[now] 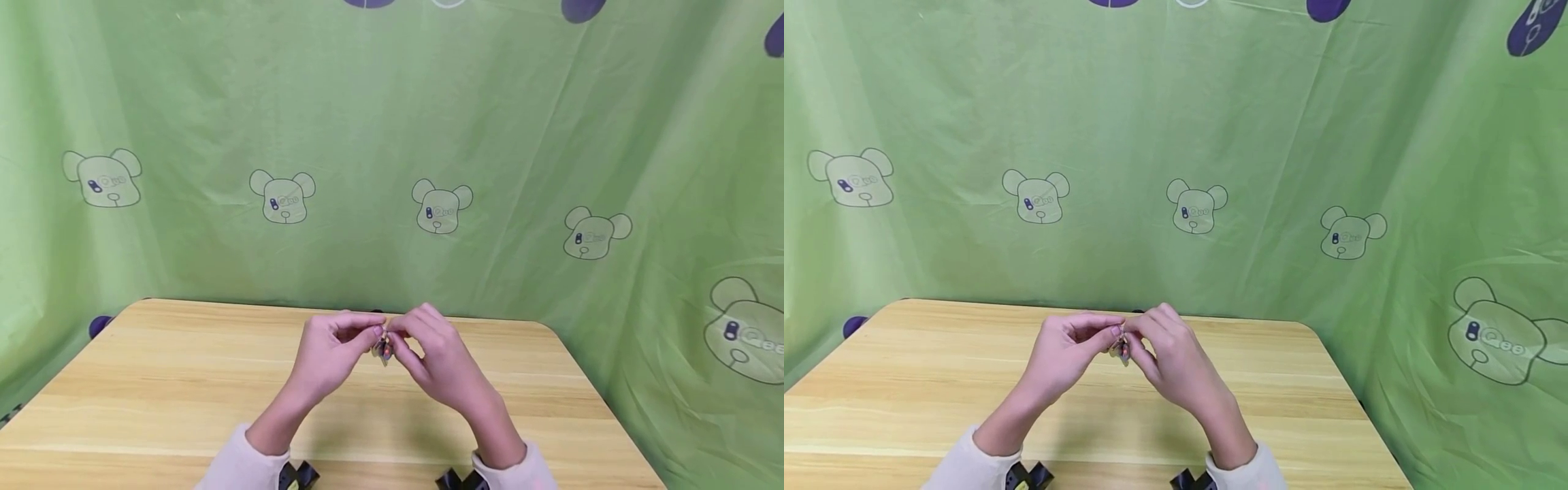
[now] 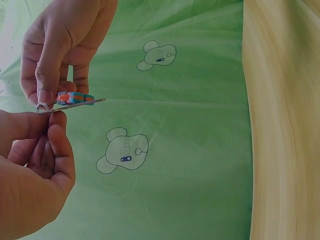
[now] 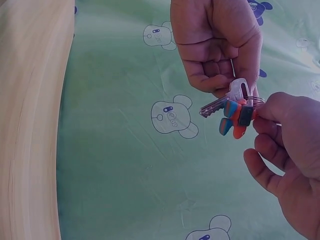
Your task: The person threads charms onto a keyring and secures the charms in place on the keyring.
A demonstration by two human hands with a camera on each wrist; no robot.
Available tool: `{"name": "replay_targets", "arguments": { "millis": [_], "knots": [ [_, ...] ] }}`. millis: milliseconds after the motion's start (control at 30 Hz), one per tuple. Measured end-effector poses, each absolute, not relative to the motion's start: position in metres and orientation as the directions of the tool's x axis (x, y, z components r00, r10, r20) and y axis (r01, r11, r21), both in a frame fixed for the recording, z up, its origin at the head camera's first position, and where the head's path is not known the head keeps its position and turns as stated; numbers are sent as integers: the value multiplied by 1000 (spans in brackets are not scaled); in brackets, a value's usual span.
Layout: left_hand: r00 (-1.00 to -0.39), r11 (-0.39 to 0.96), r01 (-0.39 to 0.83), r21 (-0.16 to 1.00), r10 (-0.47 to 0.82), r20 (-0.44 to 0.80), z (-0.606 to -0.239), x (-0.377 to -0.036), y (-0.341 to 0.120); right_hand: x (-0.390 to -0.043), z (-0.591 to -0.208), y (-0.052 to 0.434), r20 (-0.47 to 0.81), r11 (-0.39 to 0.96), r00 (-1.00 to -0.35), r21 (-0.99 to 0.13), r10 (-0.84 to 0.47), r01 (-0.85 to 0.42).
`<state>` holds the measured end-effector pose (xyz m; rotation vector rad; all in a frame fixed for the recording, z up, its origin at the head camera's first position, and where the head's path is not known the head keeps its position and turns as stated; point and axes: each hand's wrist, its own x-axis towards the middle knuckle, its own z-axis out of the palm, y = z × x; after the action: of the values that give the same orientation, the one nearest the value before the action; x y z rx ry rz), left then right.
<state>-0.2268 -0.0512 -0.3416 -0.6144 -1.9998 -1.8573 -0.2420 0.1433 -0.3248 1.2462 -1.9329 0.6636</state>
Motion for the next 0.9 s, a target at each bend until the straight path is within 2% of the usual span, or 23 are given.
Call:
{"name": "replay_targets", "arguments": {
  "millis": [133,400,633,900],
  "knots": [
    [-837,63,547,835,70,543,-342,-227,-52,-242,-324,143,796,389,-259,-32,-547,-921],
    [-803,171,595,785,114,585,-342,-228,-53,-244,-324,146,799,399,-270,-42,-537,-916],
    [-757,230,652,723,139,638,-342,-228,-56,-245,-324,146,797,397,-269,-39,-542,-917],
    [-781,204,624,754,148,607,-341,-228,-55,-243,-324,147,794,390,-266,-40,-546,-920]
  ]
}}
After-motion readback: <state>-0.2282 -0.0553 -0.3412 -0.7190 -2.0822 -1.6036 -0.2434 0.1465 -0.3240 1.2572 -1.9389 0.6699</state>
